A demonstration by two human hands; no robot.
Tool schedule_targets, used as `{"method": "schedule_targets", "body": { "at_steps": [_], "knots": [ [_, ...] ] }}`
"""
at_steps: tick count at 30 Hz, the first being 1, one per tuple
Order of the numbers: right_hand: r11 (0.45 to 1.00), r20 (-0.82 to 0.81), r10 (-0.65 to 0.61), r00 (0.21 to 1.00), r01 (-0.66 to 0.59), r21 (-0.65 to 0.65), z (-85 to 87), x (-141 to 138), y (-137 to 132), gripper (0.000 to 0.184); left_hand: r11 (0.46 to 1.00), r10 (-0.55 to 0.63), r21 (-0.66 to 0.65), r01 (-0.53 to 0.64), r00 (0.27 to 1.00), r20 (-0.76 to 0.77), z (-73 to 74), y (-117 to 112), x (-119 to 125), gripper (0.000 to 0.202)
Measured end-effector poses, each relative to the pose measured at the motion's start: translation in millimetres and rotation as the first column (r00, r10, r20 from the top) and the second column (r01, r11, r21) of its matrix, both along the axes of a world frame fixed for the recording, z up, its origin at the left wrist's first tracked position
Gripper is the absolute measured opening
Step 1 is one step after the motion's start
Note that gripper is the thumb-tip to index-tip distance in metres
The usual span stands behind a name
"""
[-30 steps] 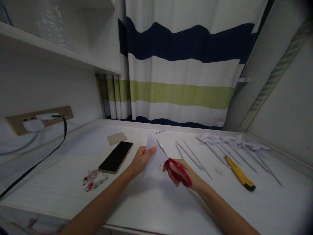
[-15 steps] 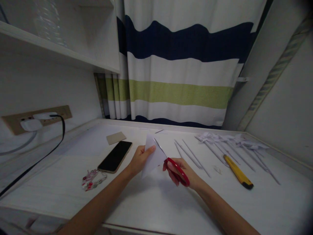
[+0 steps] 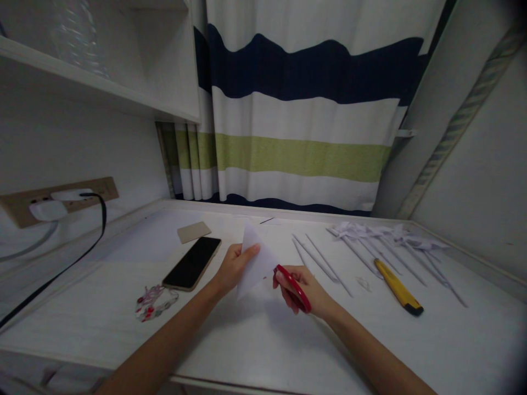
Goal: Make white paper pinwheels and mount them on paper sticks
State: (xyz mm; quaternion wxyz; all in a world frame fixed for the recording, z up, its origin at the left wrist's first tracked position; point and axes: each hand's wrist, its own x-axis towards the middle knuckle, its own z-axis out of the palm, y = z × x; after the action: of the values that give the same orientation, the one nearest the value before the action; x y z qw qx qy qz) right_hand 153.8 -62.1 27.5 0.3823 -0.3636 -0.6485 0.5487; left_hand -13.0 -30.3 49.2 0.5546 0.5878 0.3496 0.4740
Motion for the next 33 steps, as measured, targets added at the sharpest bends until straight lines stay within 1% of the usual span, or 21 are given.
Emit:
{"method": "schedule_targets", "body": {
  "at_steps": [6, 11, 14, 17, 23, 33],
  "knots": [
    [0.999, -0.025, 0.017, 1.0, -0.016, 0.04, 1.3, -1.5, -0.5, 0.038, 1.0, 0.03, 0.005, -0.03, 1.0, 0.006, 2.3, -0.5, -1.1, 0.035],
    [0.996, -0.074, 0.059, 0.996, -0.054, 0.071, -3.5, 2.4, 1.0, 0.04, 0.998, 0.065, 0.006, -0.065, 0.998, 0.019, 0.7, 3.0, -2.8, 0.033],
    [0.993, -0.085, 0.11, 0.99, -0.105, 0.06, -5.7, 3.4, 1.6, 0.04, 0.997, 0.075, 0.007, -0.075, 0.997, 0.021, 0.4, 3.6, -3.2, 0.033],
    [0.99, -0.098, 0.139, 0.985, -0.135, 0.045, -4.3, 2.3, 0.7, 0.039, 0.997, 0.081, 0.011, -0.081, 0.997, 0.017, 0.4, 3.6, -3.8, 0.033],
    [0.991, -0.101, 0.13, 0.986, -0.126, 0.043, 0.5, 1.9, -1.2, 0.037, 0.996, 0.09, 0.021, -0.09, 0.996, 0.013, -1.2, 5.8, -5.3, 0.033],
    [0.994, -0.08, 0.1, 0.992, -0.097, 0.041, 0.4, 2.2, -1.3, 0.037, 0.995, 0.088, 0.045, -0.086, 0.996, -0.026, 1.0, 2.8, -3.9, 0.035]
  ]
}}
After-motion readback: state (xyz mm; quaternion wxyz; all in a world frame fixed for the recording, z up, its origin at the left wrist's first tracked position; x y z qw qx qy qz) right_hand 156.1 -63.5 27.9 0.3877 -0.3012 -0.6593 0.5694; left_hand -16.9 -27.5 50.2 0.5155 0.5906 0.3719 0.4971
